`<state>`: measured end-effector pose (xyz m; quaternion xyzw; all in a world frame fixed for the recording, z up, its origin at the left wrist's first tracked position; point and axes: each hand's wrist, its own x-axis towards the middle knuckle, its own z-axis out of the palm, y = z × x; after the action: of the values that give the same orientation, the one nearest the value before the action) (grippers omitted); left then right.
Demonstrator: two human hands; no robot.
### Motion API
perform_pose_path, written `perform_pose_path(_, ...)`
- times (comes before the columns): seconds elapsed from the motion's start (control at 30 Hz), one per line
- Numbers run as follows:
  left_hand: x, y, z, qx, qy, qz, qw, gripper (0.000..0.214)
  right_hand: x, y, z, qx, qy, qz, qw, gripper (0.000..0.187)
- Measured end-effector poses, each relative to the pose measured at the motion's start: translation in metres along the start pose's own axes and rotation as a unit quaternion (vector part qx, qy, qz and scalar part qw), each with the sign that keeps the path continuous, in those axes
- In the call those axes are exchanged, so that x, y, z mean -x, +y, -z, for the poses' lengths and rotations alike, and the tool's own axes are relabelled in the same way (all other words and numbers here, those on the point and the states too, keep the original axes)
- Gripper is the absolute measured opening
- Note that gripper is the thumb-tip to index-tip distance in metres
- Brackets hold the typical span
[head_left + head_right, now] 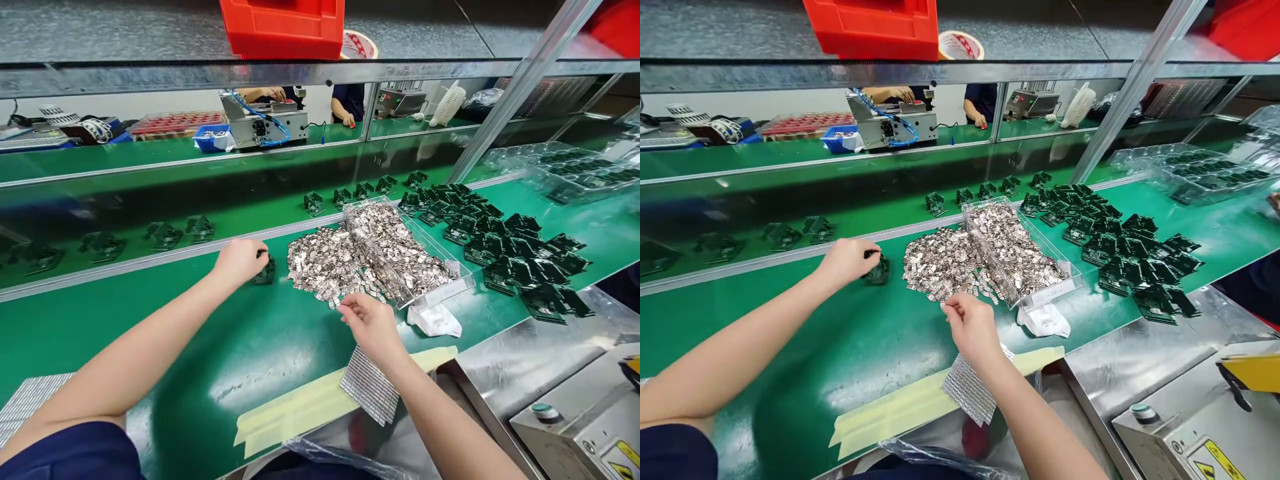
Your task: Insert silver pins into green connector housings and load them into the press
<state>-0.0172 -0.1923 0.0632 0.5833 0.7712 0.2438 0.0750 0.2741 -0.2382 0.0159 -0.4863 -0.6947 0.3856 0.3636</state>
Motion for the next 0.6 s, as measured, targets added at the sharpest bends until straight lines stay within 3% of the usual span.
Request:
perform_pose_path(0.07,0.023,-0.002,-0.002,-0.001,-0.031,-0.009,0.999,0.022,0.010,-0.004,-0.006,-0.047,-0.015,-0.022,0.999,0.013)
perform_pose_path(0.23,0.073,-0.039,-0.007,0.171,-0.110,-0.060,0.977,0.094,0.028,-0.011,-0.006,-0.152,-0.032,-0.109,0.982,0.020)
perform_pose_path(0.3,0.083,-0.050,-0.015,0.155,-0.140,-0.081,0.975,0.113,0.031,-0.014,-0.008,-0.170,-0.043,-0.134,0.975,0.024)
perform_pose_path(0.37,0.086,-0.051,-0.027,0.106,-0.143,-0.086,0.980,0.111,0.033,-0.016,-0.013,-0.170,-0.045,-0.136,0.975,0.025)
perform_pose_path(0.47,0.086,-0.040,-0.041,0.101,-0.126,-0.094,0.982,0.080,0.037,-0.016,-0.020,-0.160,-0.026,-0.109,0.981,0.022)
perform_pose_path(0.53,0.090,-0.028,-0.046,0.180,-0.112,-0.093,0.973,0.063,0.042,-0.015,-0.022,-0.163,-0.006,-0.089,0.983,0.019)
perform_pose_path(0.6,0.102,-0.011,-0.049,0.320,-0.112,-0.072,0.938,0.058,0.048,-0.014,-0.022,-0.179,0.021,-0.074,0.981,0.019)
